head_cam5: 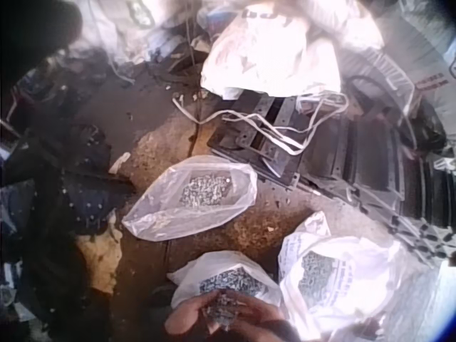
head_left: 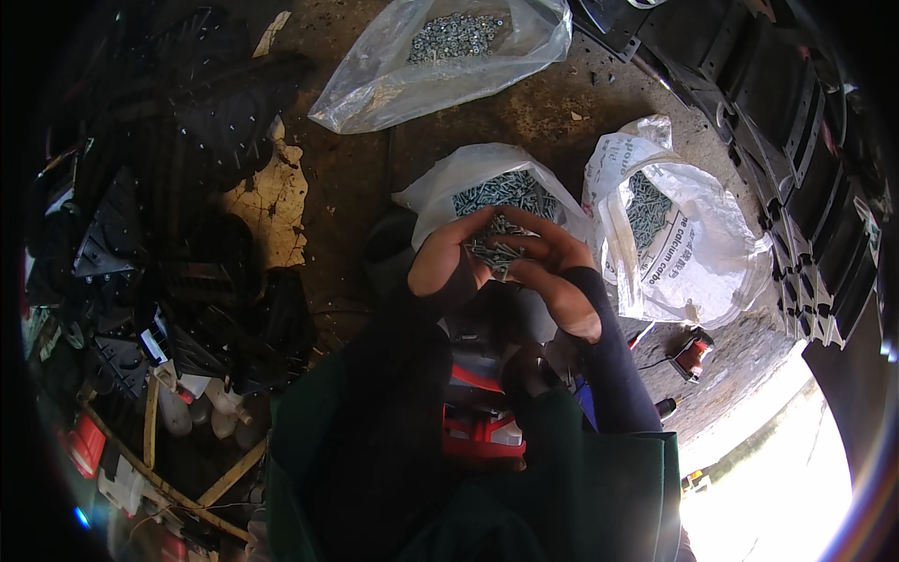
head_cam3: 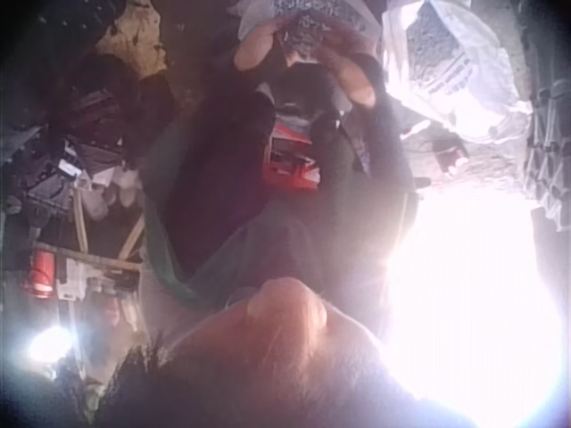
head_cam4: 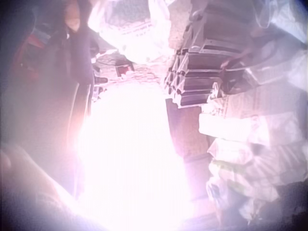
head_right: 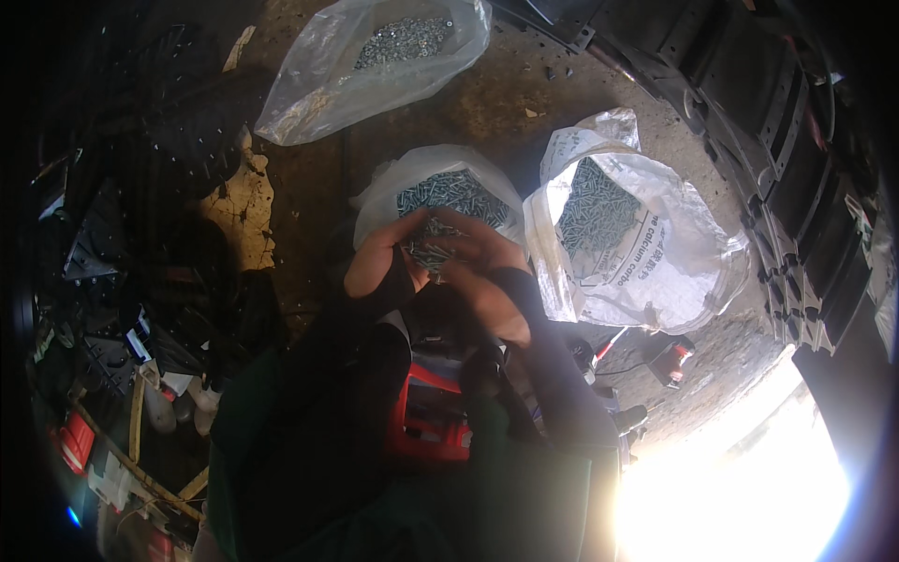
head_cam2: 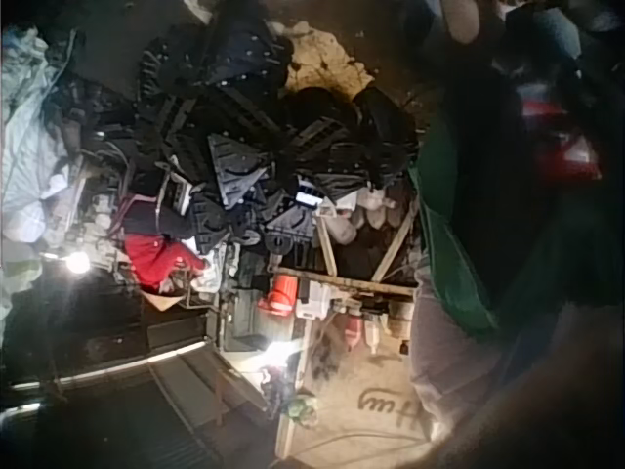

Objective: The person sits on a low stool and repeatedly scoops small metal fasteners from white bags, sifts them between both hands, and returns them to the bags. The person occasionally shifts the bags and adjusts the pile of fasteners.

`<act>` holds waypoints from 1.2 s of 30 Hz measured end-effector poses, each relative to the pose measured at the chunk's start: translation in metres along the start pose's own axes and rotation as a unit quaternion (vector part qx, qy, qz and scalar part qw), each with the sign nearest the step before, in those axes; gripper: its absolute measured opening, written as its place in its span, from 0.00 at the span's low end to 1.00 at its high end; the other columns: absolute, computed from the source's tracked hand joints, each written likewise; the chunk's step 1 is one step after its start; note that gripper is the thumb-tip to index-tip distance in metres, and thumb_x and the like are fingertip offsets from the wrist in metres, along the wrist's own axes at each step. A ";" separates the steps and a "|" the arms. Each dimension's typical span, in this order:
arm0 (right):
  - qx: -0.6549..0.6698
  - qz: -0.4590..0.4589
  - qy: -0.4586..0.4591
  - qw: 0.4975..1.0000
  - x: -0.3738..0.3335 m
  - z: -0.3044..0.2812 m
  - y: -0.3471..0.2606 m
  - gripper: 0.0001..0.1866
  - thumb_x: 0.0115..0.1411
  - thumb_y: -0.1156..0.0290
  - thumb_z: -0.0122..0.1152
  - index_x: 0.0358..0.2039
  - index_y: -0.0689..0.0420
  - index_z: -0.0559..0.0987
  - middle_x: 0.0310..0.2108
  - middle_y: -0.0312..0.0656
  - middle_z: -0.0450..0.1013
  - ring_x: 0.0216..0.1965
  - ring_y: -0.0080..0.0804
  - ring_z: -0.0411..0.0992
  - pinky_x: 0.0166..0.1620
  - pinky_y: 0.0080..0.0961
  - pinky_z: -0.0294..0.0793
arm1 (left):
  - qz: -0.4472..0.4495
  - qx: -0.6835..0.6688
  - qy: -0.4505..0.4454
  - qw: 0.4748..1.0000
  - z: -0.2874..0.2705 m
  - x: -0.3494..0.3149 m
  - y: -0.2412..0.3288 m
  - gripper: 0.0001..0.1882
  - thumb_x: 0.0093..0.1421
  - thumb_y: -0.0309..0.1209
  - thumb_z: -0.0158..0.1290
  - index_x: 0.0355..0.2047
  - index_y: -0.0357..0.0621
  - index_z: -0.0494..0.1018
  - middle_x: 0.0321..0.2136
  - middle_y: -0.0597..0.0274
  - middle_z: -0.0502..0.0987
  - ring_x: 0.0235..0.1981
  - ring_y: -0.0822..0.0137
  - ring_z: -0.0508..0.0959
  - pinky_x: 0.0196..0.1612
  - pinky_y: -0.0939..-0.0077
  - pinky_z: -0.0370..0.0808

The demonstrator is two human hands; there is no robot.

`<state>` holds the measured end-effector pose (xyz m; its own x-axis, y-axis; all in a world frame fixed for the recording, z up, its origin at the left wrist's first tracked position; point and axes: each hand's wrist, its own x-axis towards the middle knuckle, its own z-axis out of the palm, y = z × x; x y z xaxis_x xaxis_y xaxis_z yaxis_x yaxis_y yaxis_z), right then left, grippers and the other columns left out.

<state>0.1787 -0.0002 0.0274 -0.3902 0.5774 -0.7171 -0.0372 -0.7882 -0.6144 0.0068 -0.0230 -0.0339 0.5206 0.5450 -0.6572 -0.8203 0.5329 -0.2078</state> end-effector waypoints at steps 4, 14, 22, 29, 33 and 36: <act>0.030 -0.017 0.006 0.999 0.002 0.004 0.004 0.30 0.55 0.85 0.53 0.60 0.64 0.65 0.50 0.50 0.73 0.50 0.33 0.73 0.50 0.25 0.73 | -0.006 -0.007 0.036 0.999 0.001 0.000 0.001 0.12 0.68 0.32 0.43 0.45 0.38 0.71 0.35 0.58 0.77 0.35 0.64 0.79 0.37 0.67 0.78; 0.024 -0.039 0.007 0.999 0.000 0.008 0.007 0.23 0.54 0.86 0.56 0.53 0.66 0.71 0.46 0.45 0.74 0.50 0.31 0.72 0.52 0.24 0.72 | 0.008 0.046 0.061 0.997 0.005 0.001 -0.002 0.16 0.69 0.34 0.41 0.49 0.36 0.70 0.38 0.58 0.77 0.38 0.67 0.79 0.40 0.73 0.78; 0.025 -0.074 0.044 0.996 0.006 0.015 0.017 0.16 0.57 0.78 0.56 0.48 0.62 0.76 0.42 0.46 0.76 0.43 0.30 0.75 0.47 0.23 0.71 | 0.003 -0.006 0.004 1.000 -0.006 0.003 -0.004 0.17 0.69 0.34 0.40 0.50 0.31 0.68 0.44 0.50 0.75 0.46 0.60 0.77 0.52 0.65 0.75; 0.040 -0.058 0.044 0.997 0.005 0.016 0.019 0.18 0.55 0.87 0.52 0.47 0.67 0.75 0.43 0.45 0.76 0.47 0.30 0.74 0.52 0.24 0.70 | -0.004 -0.002 -0.002 1.000 -0.006 0.004 -0.004 0.17 0.69 0.32 0.40 0.50 0.31 0.67 0.47 0.48 0.74 0.51 0.58 0.75 0.57 0.64 0.72; 0.015 -0.066 0.038 0.997 0.004 0.017 0.017 0.18 0.55 0.85 0.54 0.48 0.65 0.75 0.43 0.45 0.76 0.47 0.29 0.74 0.52 0.23 0.70 | 0.009 0.076 0.019 0.997 0.005 -0.001 -0.004 0.17 0.69 0.32 0.40 0.51 0.32 0.66 0.50 0.46 0.72 0.53 0.57 0.74 0.59 0.64 0.69; 0.013 -0.050 0.044 0.998 0.002 0.020 0.014 0.18 0.55 0.84 0.55 0.49 0.65 0.75 0.43 0.44 0.76 0.47 0.28 0.74 0.52 0.23 0.70 | 0.045 0.190 0.045 0.980 0.011 -0.003 -0.006 0.17 0.69 0.32 0.40 0.51 0.33 0.66 0.52 0.46 0.71 0.54 0.57 0.73 0.60 0.64 0.68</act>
<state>0.1592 -0.0140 0.0237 -0.3008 0.6689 -0.6798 -0.0969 -0.7306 -0.6759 0.0122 -0.0207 -0.0225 0.4130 0.5507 -0.7253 -0.7058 0.6969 0.1272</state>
